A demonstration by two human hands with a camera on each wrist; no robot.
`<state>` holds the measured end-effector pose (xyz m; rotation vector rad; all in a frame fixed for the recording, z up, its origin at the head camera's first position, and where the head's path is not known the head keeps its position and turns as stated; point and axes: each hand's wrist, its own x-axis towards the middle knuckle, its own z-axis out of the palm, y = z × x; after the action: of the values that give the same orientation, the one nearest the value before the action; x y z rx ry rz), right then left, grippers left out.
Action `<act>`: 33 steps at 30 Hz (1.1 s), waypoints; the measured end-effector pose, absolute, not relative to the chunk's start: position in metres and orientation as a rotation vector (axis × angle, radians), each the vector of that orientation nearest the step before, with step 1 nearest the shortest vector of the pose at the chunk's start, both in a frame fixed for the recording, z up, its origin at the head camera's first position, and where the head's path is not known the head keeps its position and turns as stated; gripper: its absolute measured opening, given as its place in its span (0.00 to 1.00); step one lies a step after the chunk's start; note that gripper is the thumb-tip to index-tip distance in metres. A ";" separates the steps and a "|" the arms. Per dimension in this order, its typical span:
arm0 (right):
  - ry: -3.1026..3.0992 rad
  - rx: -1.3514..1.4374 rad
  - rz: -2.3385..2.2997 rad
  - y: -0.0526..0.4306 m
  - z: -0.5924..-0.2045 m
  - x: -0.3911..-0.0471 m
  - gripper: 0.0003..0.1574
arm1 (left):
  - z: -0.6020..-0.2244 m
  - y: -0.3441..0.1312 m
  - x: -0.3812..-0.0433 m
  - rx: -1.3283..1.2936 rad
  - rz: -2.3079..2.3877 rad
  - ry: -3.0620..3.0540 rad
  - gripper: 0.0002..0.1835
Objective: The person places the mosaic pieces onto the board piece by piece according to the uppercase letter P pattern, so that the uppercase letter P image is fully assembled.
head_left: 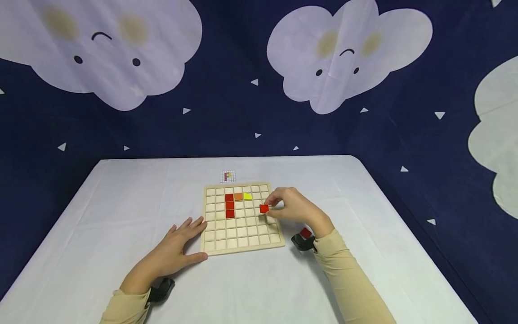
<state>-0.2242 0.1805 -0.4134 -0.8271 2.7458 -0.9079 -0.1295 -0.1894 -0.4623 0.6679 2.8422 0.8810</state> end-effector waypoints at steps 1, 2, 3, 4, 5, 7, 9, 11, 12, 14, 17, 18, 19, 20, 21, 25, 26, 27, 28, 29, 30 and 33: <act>2.742 -0.833 -0.907 0.178 -0.414 -0.224 0.14 | -0.463 -0.189 -0.129 0.669 0.879 2.843 0.47; 2.744 -0.832 -0.903 0.175 -0.413 -0.224 0.14 | -0.463 -0.189 -0.128 0.671 0.881 2.844 0.46; 2.746 -0.829 -0.899 0.173 -0.413 -0.224 0.15 | -0.463 -0.189 -0.128 0.672 0.886 2.844 0.46; 2.748 -0.832 -0.897 0.170 -0.414 -0.224 0.15 | -0.464 -0.189 -0.128 0.673 0.891 2.846 0.46; 2.747 -0.831 -0.899 0.167 -0.414 -0.225 0.15 | -0.464 -0.189 -0.128 0.676 0.892 2.848 0.46; 2.744 -0.832 -0.898 0.162 -0.414 -0.225 0.15 | -0.463 -0.189 -0.127 0.682 0.890 2.851 0.46; 2.731 -0.837 -0.904 0.157 -0.415 -0.226 0.15 | -0.463 -0.189 -0.128 0.680 0.889 2.851 0.46; 2.716 -0.849 -0.909 0.151 -0.415 -0.226 0.14 | -0.463 -0.189 -0.128 0.680 0.883 2.852 0.46; 2.715 -0.855 -0.905 0.149 -0.416 -0.226 0.14 | -0.463 -0.189 -0.128 0.682 0.881 2.852 0.46; 2.711 -0.862 -0.894 0.143 -0.418 -0.227 0.14 | -0.463 -0.189 -0.128 0.683 0.885 2.852 0.46; 2.705 -0.870 -0.880 0.135 -0.421 -0.227 0.14 | -0.463 -0.189 -0.128 0.685 0.885 2.854 0.46; 2.697 -0.871 -0.881 0.132 -0.421 -0.228 0.14 | -0.463 -0.189 -0.128 0.688 0.884 2.855 0.46; 2.690 -0.875 -0.880 0.130 -0.422 -0.228 0.13 | -0.464 -0.189 -0.128 0.690 0.883 2.856 0.46; 2.686 -0.882 -0.878 0.127 -0.422 -0.228 0.13 | -0.464 -0.189 -0.129 0.692 0.878 2.858 0.46; 2.680 -0.884 -0.880 0.124 -0.422 -0.227 0.13 | -0.464 -0.189 -0.129 0.694 0.877 2.859 0.46; 2.670 -0.879 -0.863 0.114 -0.424 -0.226 0.10 | -0.464 -0.190 -0.129 0.700 0.865 2.865 0.46; 2.671 -0.875 -0.857 0.112 -0.425 -0.226 0.10 | -0.463 -0.190 -0.129 0.698 0.864 2.865 0.46; 2.670 -0.873 -0.853 0.110 -0.425 -0.226 0.09 | -0.463 -0.190 -0.129 0.698 0.864 2.865 0.46; 2.670 -0.872 -0.847 0.108 -0.425 -0.226 0.09 | -0.463 -0.190 -0.129 0.696 0.862 2.864 0.46; 2.667 -0.870 -0.842 0.106 -0.425 -0.225 0.08 | -0.463 -0.190 -0.129 0.693 0.861 2.862 0.46; 2.666 -0.867 -0.833 0.105 -0.425 -0.224 0.08 | -0.463 -0.189 -0.129 0.690 0.862 2.861 0.46; 2.665 -0.862 -0.811 0.099 -0.426 -0.223 0.08 | -0.462 -0.189 -0.129 0.683 0.862 2.858 0.46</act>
<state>-0.2231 0.0995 -0.4265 -0.8621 2.6649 -0.8106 -0.1289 -0.1893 -0.4624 0.6830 2.8576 0.8618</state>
